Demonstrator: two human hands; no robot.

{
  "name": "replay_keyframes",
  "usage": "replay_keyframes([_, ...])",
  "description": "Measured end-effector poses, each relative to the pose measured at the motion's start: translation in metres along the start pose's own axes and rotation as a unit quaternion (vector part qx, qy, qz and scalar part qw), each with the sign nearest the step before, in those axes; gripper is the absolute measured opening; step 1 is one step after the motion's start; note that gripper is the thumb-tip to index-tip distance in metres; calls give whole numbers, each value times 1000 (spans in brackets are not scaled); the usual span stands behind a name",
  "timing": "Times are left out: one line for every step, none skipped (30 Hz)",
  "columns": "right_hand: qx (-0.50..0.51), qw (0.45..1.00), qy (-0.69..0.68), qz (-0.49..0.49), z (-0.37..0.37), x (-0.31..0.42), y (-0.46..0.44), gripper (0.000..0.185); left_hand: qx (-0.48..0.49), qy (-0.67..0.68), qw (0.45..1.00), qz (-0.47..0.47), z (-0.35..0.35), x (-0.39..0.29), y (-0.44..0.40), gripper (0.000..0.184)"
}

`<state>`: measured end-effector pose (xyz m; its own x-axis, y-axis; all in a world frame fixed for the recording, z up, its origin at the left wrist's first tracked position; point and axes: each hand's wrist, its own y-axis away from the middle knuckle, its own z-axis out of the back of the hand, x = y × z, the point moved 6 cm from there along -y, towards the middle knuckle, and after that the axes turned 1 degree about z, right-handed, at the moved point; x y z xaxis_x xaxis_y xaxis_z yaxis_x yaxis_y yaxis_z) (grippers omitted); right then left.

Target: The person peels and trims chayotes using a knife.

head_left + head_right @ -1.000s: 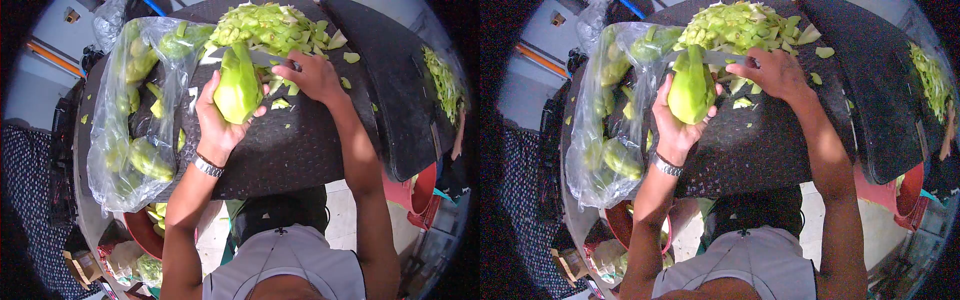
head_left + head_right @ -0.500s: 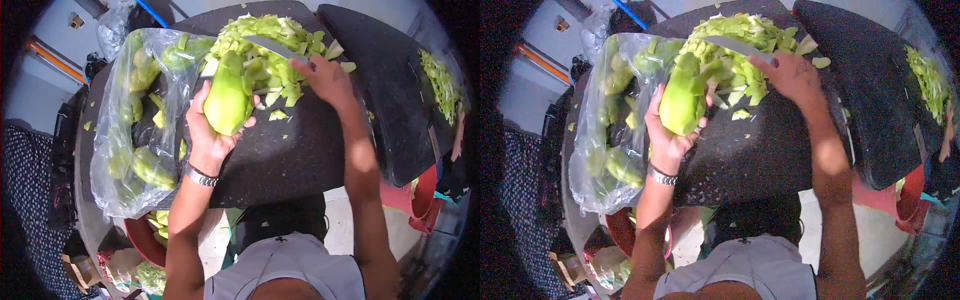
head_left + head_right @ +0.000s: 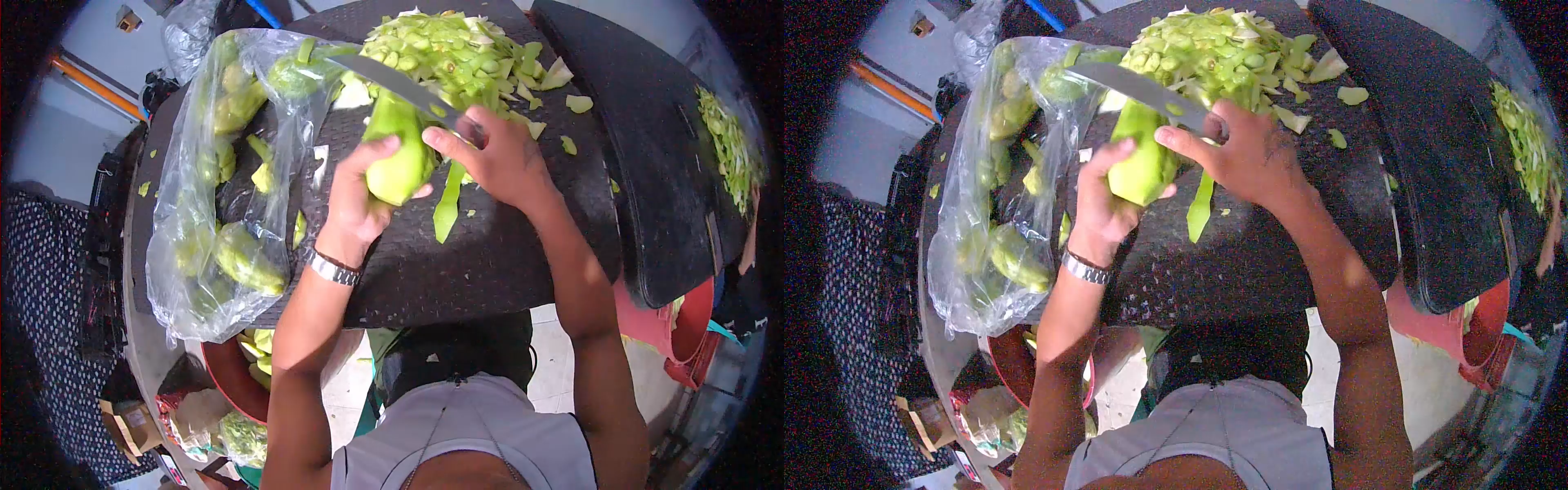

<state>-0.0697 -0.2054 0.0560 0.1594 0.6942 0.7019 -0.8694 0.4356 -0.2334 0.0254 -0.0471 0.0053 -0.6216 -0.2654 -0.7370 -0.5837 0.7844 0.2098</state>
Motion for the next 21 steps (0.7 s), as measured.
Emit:
replay_keyframes([-18, 999, 22, 18, 5, 0, 0, 64, 3, -37, 999, 0, -4, 1, 1, 49])
replay_keyframes([10, 999, 42, 23, 6, -2, -1, 65, -5, -26, 1000, 1, -6, 4, 2, 49])
replay_keyframes([38, 997, 63, 27, 8, -5, -2, 66, 7, -38, 999, -1, -8, 4, 2, 50])
replay_keyframes([68, 994, 82, 32, 10, -7, -3, 68, 17, -50, 999, -3, -9, 5, 2, 50])
replay_keyframes([29, 993, 116, -8, 20, -13, -7, 70, 26, -61, 998, -6, -9, 5, 3, 51])
replay_keyframes([-8, 988, 151, -46, 30, -18, -10, 72, 32, -72, 997, -6, -9, 5, 2, 51])
replay_keyframes([-42, 978, 184, -84, 37, -25, -10, 74, 35, -81, 996, -3, -7, 7, 1, 51])
replay_keyframes([-60, 972, 200, -105, 44, -33, -11, 78, 39, -89, 995, -4, -6, 7, 0, 51])
replay_keyframes([-53, 979, 164, -109, 43, -40, -13, 78, 37, -74, 997, -2, -5, 7, 0, 52])
replay_keyframes([-45, 984, 128, -114, 40, -49, -15, 78, 36, -59, 998, -1, -4, 9, -2, 53])
replay_keyframes([-37, 988, 92, -121, 39, -51, -16, 78, 35, -44, 998, 3, -4, 11, -3, 54])
replay_keyframes([-29, 991, 75, -105, 37, -49, -15, 76, 18, -20, 1000, -8, -3, 11, -5, 53])
replay_keyframes([-21, 994, 56, -90, 32, -45, -13, 74, 1, 2, 1000, -19, -1, 10, -9, 52])
replay_keyframes([-14, 996, 36, -74, 28, -39, -12, 73, -17, 24, 999, -30, 1, 8, -11, 51])
replay_keyframes([-4, 998, 28, -54, 22, -30, -8, 65, -15, 34, 999, -34, 1, 5, -10, 51])
replay_keyframes([4, 999, 21, -34, 17, -17, -3, 58, -13, 45, 998, -38, 1, 0, -8, 50])
replay_keyframes([14, 1000, 15, -14, 14, -9, 0, 51, -11, 58, 997, -43, 1, -3, -8, 50])
replay_keyframes([37, 999, 16, 22, 6, -7, 1, 42, -34, 81, 995, -43, 7, -3, -9, 51])
replay_keyframes([45, 997, 14, 56, 0, 1, 5, 40, -37, 114, 992, -39, 9, -3, -8, 50])
replay_keyframes([50, 994, 11, 93, -7, 11, 11, 38, -37, 145, 988, -37, 10, -5, -8, 49])
replay_keyframes([53, 990, 7, 129, -12, 21, 17, 37, -37, 173, 984, -34, 12, -7, -8, 48])
